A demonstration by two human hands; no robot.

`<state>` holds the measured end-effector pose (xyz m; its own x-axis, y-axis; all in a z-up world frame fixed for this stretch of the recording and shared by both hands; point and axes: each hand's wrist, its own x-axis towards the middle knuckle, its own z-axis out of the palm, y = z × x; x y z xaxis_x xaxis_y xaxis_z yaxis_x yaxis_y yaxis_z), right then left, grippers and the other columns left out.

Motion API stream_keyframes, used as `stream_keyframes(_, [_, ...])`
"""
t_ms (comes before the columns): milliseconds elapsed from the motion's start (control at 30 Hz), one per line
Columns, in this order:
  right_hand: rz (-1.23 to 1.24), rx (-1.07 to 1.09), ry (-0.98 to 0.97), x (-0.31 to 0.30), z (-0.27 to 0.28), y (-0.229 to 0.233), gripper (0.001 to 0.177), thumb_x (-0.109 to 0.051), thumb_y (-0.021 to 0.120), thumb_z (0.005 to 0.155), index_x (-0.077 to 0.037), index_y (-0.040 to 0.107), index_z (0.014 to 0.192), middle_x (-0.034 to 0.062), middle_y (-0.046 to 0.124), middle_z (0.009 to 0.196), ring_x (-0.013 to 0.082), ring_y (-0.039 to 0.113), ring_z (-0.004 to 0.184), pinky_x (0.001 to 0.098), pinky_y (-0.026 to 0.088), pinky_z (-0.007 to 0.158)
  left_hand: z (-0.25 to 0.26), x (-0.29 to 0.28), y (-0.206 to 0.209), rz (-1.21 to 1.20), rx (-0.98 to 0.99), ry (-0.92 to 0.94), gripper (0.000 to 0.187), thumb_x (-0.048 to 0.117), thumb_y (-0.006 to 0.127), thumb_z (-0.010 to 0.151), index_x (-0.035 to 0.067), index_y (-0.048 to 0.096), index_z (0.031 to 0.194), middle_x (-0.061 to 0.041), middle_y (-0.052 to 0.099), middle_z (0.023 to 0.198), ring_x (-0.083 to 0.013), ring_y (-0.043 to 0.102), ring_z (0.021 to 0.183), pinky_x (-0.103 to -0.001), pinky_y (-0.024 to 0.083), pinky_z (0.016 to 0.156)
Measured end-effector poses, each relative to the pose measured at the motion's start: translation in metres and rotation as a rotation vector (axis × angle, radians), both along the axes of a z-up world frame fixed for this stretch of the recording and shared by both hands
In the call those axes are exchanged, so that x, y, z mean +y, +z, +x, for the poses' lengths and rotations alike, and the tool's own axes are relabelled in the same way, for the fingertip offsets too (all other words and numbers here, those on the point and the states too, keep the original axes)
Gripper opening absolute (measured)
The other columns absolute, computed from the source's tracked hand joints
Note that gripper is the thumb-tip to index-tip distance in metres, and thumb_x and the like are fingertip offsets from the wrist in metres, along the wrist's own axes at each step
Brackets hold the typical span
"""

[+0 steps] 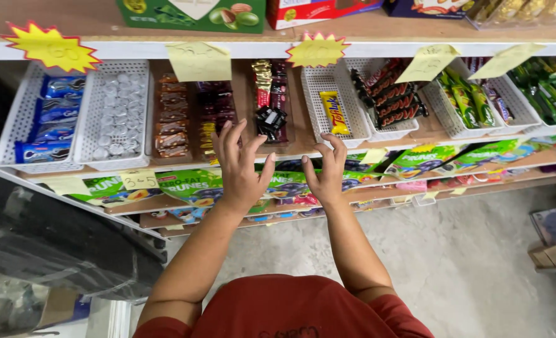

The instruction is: The person takes boxes of chocolates and bags of snacks from shelves, wipes them with a cloth on a table, and returns them to the shelves. The person handles multiple items one by one, including chocolate boxes and packaged snacks, using a blue and green cloth to clean their surfaces.

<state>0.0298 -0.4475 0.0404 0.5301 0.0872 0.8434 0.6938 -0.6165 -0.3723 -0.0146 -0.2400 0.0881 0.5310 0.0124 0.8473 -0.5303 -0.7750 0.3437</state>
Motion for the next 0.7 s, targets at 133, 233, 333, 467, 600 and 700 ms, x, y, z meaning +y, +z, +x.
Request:
stream_keyframes(133, [0.025, -0.027, -0.003, 0.011, 0.001, 0.016, 0.036, -0.005, 0.077, 0.089, -0.004, 0.058, 0.119, 0.0214, 0.053, 0.136, 0.0402, 0.052, 0.127, 0.0501, 0.042, 0.110, 0.002, 0.008, 0.018, 0.001, -0.054, -0.035, 0.042, 0.020, 0.080, 0.092, 0.010, 0.060, 0.128, -0.019, 0.042, 0.153, -0.0434, 0.036, 0.147, -0.067, 0.024, 0.123])
stream_keyframes(233, [0.038, -0.057, -0.002, 0.007, 0.003, 0.029, 0.036, -0.005, 0.076, 0.089, -0.003, 0.057, 0.120, 0.0214, 0.053, 0.136, 0.0398, 0.052, 0.127, 0.0498, 0.042, 0.110, 0.008, 0.004, 0.039, 0.061, -0.094, -0.035, 0.048, 0.021, 0.082, 0.091, 0.011, 0.059, 0.131, -0.018, 0.041, 0.153, -0.0425, 0.036, 0.147, -0.069, 0.022, 0.123])
stream_keyframes(333, [0.012, -0.109, -0.030, -0.004, 0.005, 0.054, 0.038, -0.004, 0.076, 0.089, -0.003, 0.057, 0.121, 0.0210, 0.053, 0.136, 0.0398, 0.052, 0.127, 0.0503, 0.042, 0.110, 0.019, -0.002, 0.069, 0.127, -0.156, -0.047, 0.056, 0.022, 0.082, 0.093, 0.011, 0.053, 0.140, -0.017, 0.038, 0.156, -0.0424, 0.036, 0.148, -0.067, 0.023, 0.124])
stream_keyframes(467, [-0.048, -0.250, -0.041, -0.026, 0.015, 0.108, 0.041, -0.002, 0.076, 0.091, -0.002, 0.057, 0.126, 0.0202, 0.055, 0.133, 0.0384, 0.054, 0.125, 0.0500, 0.044, 0.110, 0.040, -0.014, 0.103, 0.156, -0.200, -0.064, 0.066, 0.020, 0.080, 0.104, 0.010, 0.041, 0.156, -0.017, 0.033, 0.164, -0.0369, 0.039, 0.143, -0.053, 0.033, 0.121])
stream_keyframes(600, [-0.104, -0.345, -0.052, -0.045, 0.029, 0.180, 0.047, 0.000, 0.075, 0.095, -0.001, 0.054, 0.136, 0.0191, 0.056, 0.139, 0.0382, 0.055, 0.129, 0.0478, 0.046, 0.113, 0.052, -0.030, 0.137, 0.215, -0.283, 0.048, 0.068, 0.024, 0.081, 0.103, 0.008, 0.042, 0.156, -0.016, 0.034, 0.161, -0.0359, 0.041, 0.142, -0.054, 0.033, 0.119])
stream_keyframes(700, [-0.236, -0.335, -0.002, -0.051, 0.040, 0.236, 0.057, 0.001, 0.075, 0.095, 0.000, 0.048, 0.146, 0.0226, 0.052, 0.144, 0.0411, 0.051, 0.134, 0.0466, 0.042, 0.117, 0.062, -0.037, 0.150, 0.239, -0.233, 0.126, 0.063, 0.025, 0.081, 0.099, 0.008, 0.049, 0.151, -0.013, 0.041, 0.155, -0.0324, 0.044, 0.135, -0.050, 0.034, 0.111])
